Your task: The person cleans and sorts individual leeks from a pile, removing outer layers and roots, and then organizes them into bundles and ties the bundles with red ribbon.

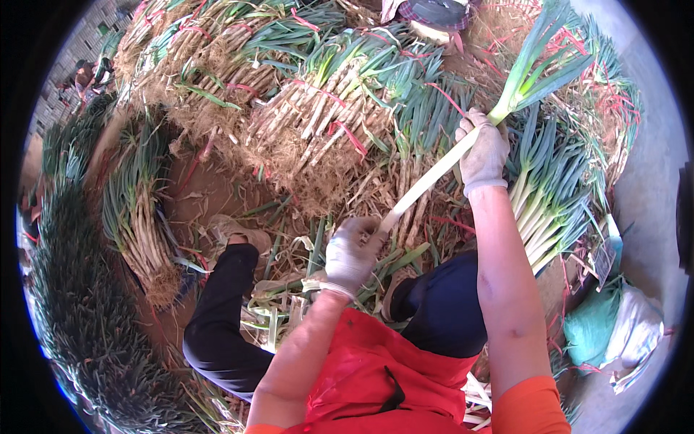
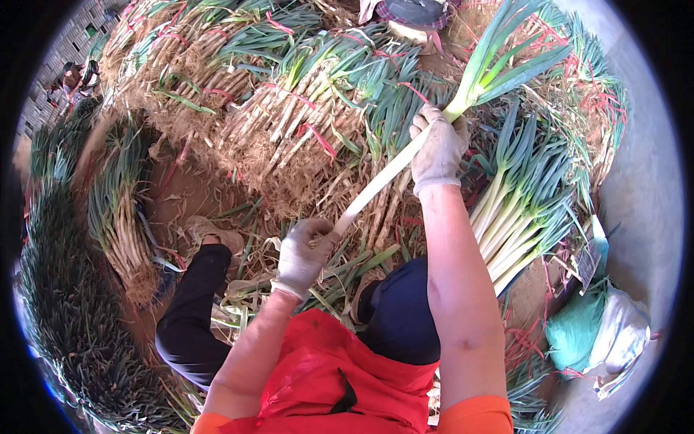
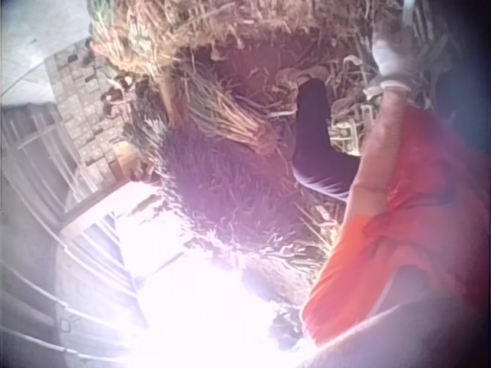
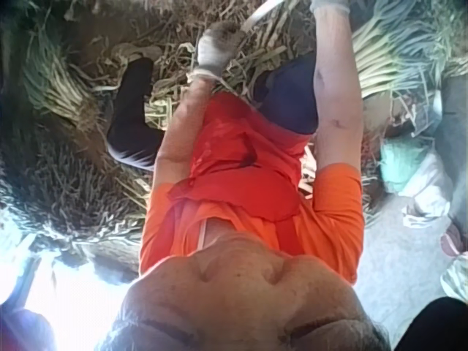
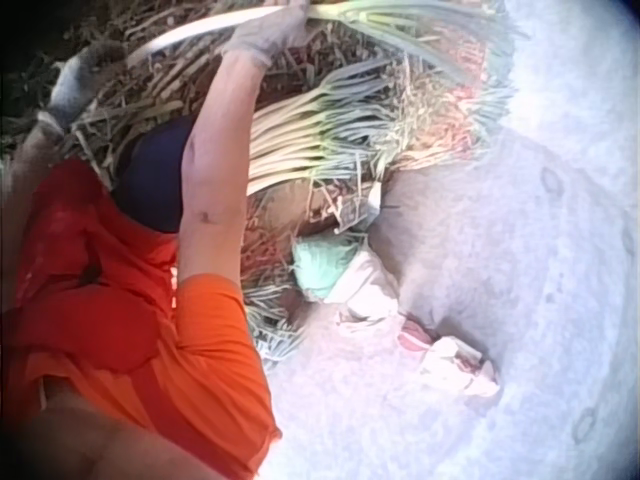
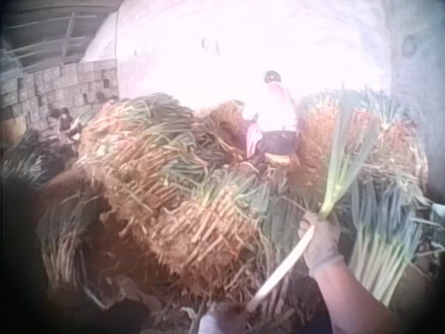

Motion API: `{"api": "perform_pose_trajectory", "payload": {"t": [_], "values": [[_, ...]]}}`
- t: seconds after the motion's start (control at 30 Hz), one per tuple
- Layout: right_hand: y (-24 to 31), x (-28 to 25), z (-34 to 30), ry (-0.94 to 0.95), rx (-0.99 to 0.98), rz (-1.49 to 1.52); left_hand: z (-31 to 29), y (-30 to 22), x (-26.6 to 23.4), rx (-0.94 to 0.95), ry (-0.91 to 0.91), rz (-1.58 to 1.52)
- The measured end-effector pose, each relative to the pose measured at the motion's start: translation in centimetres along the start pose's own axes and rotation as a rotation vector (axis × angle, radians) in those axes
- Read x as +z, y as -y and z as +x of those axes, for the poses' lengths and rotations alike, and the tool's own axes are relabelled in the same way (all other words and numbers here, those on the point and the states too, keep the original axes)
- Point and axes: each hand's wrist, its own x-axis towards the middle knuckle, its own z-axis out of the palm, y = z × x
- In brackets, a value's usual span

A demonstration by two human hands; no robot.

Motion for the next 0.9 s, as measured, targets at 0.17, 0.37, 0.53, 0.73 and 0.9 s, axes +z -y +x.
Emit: {"api": "perform_pose_trajectory", "payload": {"t": [0.17, 0.37, 0.53, 0.73, 0.9], "values": [[0.1, 0.4, -0.8, 0.046, 0.002, -0.02, 0.1, -0.6, -0.4, -0.2, 0.106, -0.066], [0.4, -0.2, 0.1, -0.032, -0.007, -0.076, -0.9, 3.1, -4.4, -0.519, -0.057, -1.619], [-0.3, -0.3, 0.2, -0.038, 0.054, -0.034, -1.0, 0.9, -1.1, -0.26, 0.062, -0.453], [-0.5, 0.3, -0.3, -0.053, 0.079, -0.044, -0.7, -1.5, -0.5, 0.252, -0.069, 0.573], [-0.2, 0.3, -0.2, -0.067, 0.067, -0.041, -0.4, -0.7, -0.8, 0.134, -0.041, 0.256]]}}
